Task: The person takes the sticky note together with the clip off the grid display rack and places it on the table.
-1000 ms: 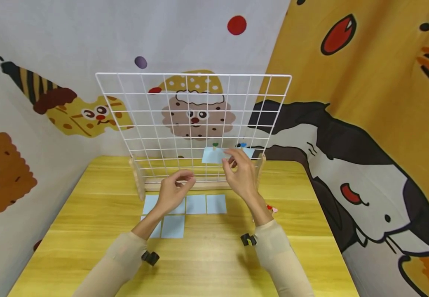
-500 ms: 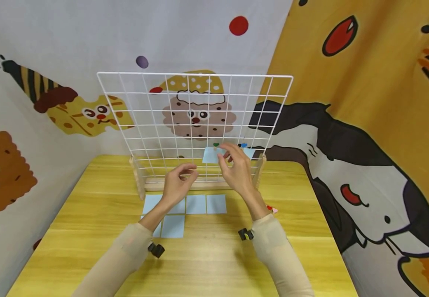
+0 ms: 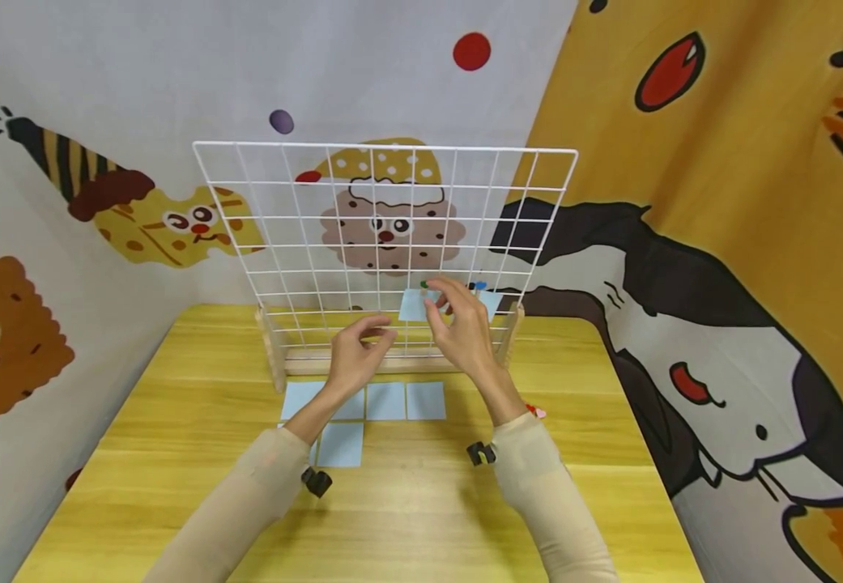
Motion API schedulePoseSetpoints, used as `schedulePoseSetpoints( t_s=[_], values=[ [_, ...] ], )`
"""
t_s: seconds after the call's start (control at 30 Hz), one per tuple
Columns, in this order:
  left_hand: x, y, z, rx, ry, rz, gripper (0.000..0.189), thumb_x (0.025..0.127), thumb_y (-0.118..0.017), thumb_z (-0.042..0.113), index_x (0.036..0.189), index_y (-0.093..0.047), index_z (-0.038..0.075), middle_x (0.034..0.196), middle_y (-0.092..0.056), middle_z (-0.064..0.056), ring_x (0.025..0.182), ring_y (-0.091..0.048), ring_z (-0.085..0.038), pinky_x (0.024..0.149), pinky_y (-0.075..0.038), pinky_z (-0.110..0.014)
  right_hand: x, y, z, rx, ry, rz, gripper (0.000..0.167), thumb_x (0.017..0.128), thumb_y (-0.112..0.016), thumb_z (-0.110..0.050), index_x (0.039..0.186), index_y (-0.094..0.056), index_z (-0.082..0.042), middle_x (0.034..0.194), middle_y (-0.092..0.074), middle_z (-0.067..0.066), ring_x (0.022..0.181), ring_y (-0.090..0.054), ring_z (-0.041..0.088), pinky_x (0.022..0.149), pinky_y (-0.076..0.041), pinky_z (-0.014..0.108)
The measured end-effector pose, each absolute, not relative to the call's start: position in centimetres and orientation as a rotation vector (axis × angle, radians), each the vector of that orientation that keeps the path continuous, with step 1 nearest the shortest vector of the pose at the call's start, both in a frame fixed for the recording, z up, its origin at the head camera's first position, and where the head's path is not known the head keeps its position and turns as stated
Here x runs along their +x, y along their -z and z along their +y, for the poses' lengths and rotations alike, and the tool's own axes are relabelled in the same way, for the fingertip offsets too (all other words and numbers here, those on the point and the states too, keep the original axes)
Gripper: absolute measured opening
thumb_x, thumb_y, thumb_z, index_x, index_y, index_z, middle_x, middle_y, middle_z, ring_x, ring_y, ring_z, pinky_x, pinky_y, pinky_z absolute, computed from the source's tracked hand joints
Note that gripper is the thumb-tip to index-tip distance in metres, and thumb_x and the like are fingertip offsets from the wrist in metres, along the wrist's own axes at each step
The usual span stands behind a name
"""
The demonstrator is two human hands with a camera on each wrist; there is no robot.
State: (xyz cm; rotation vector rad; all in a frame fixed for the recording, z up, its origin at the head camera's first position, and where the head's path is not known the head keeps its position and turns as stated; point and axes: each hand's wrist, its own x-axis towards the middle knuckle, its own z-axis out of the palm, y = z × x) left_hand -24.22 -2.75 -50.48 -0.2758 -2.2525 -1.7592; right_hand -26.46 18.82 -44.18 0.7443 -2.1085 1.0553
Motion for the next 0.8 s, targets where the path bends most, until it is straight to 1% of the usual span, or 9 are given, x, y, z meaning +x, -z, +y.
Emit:
schedulePoseSetpoints(
  t_s=[0.13, 0.17, 0.3, 0.4, 0.63, 0.8],
  values=[
    [-24.4, 50.5, -2.7, -0.274, 1.741, -2.279, 0.033, 0.102, -0.082, 0.015, 0.133, -0.079, 0.003, 0.134, -0.083, -0.016, 0.112, -0.084, -0.034, 0.084, -0.072, -0.036, -26.8, 44.3, 18.7, 0.753, -1.059, -2.115, 0.034, 0.098, -0.079, 0.005, 0.132, -0.076, 0.007, 0.134, -0.080, 0.022, 0.083, -0.075, 0.031, 0.073, -0.065, 0.047],
    [-24.4, 50.5, -2.7, -0.274, 1.733, -2.289, 0.033, 0.102, -0.082, 0.015, 0.133, -0.079, 0.004, 0.135, -0.083, -0.015, 0.113, -0.084, -0.033, 0.086, -0.072, -0.038, -26.9, 44.4, 18.7, 0.753, -1.053, -2.121, 0.034, 0.098, -0.080, 0.005, 0.132, -0.076, 0.007, 0.135, -0.080, 0.021, 0.083, -0.075, 0.030, 0.072, -0.065, 0.046],
    [-24.8, 50.6, -2.6, -0.286, 1.700, -2.311, 0.035, 0.103, -0.082, 0.016, 0.136, -0.078, 0.005, 0.138, -0.082, -0.013, 0.114, -0.084, -0.031, 0.089, -0.072, -0.039, -27.1, 44.5, 18.6, 0.753, -1.029, -2.147, 0.036, 0.098, -0.079, 0.004, 0.135, -0.075, 0.007, 0.138, -0.079, 0.021, 0.084, -0.076, 0.031, 0.072, -0.065, 0.046],
    [-25.0, 50.5, -2.3, -0.305, 1.690, -2.311, 0.035, 0.103, -0.082, 0.015, 0.136, -0.077, 0.004, 0.139, -0.081, -0.014, 0.114, -0.085, -0.032, 0.089, -0.072, -0.038, -27.2, 44.5, 18.5, 0.764, -0.999, -2.162, 0.037, 0.099, -0.079, 0.003, 0.136, -0.074, 0.007, 0.140, -0.078, 0.022, 0.085, -0.077, 0.032, 0.071, -0.065, 0.047],
    [-25.4, 50.1, -1.8, -0.301, 1.769, -2.298, 0.035, 0.102, -0.083, 0.012, 0.136, -0.078, 0.003, 0.136, -0.082, -0.017, 0.114, -0.085, -0.036, 0.090, -0.072, -0.040, -27.3, 44.4, 18.3, 0.766, -0.950, -2.171, 0.038, 0.100, -0.079, 0.002, 0.137, -0.074, 0.006, 0.140, -0.078, 0.025, 0.083, -0.077, 0.035, 0.069, -0.065, 0.050],
    [-25.6, 50.1, -1.5, -0.291, 1.797, -2.290, 0.033, 0.102, -0.083, 0.011, 0.133, -0.078, 0.002, 0.133, -0.083, -0.018, 0.113, -0.085, -0.037, 0.089, -0.072, -0.040, -27.4, 44.4, 18.1, 0.753, -0.917, -2.186, 0.040, 0.099, -0.080, 0.001, 0.138, -0.074, 0.006, 0.140, -0.078, 0.025, 0.083, -0.077, 0.035, 0.068, -0.064, 0.048]
  ],
)
